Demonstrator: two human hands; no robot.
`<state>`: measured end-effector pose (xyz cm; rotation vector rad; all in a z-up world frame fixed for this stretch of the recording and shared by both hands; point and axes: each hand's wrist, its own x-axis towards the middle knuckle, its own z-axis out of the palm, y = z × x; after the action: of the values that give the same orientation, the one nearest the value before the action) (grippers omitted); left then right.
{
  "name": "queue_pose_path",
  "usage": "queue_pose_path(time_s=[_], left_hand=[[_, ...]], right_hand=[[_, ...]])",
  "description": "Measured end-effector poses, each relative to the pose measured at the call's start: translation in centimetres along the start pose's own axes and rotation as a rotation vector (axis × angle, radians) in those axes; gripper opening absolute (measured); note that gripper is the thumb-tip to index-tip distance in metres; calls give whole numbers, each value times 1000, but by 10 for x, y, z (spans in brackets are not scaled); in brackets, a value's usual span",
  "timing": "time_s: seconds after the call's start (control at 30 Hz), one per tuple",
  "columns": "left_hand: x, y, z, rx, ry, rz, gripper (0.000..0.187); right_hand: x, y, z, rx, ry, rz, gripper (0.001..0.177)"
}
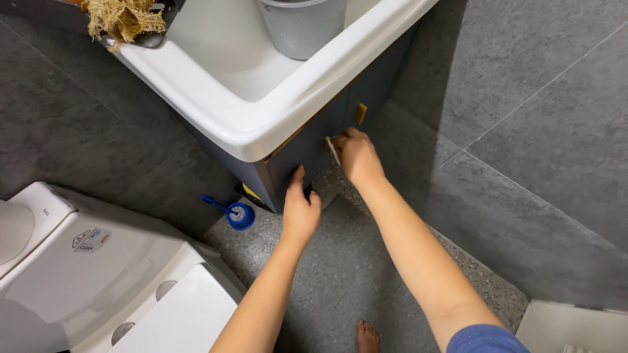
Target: The person wipes the exterior of a bathroom cabinet under the sink using a white paper towel. They repeatedly wipe the cabinet doors and handles, occasionally tearing off used sections of the towel.
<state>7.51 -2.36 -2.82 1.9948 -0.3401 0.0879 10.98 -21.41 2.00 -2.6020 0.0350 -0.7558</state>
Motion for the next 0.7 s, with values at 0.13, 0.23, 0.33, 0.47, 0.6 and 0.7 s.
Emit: queue_pose_path(time_s=[0.13,0.23,0.33,0.47,0.6,0.7], left_hand=[[-7,1,-6,-8,-42,-17,67],[-8,0,-11,-14,-57,-10,67],[-9,-3,-13,-23,-62,0,67],[-13,-7,-16,-43,-78,17,67],[-16,-10,-21,-69,-98,10,67],[-18,-11,-26,-80,-119,-23,67]], right_hand=[[3,-5,-6,-10,-31,156,15],[-1,-16,6,26,80,14,19],[-14,-26,14,-25,106,82,21],[-33,-33,17,107,139,249,24],[-30,-31,42,260,308,238,18],[-28,-25,70,197,393,225,14]])
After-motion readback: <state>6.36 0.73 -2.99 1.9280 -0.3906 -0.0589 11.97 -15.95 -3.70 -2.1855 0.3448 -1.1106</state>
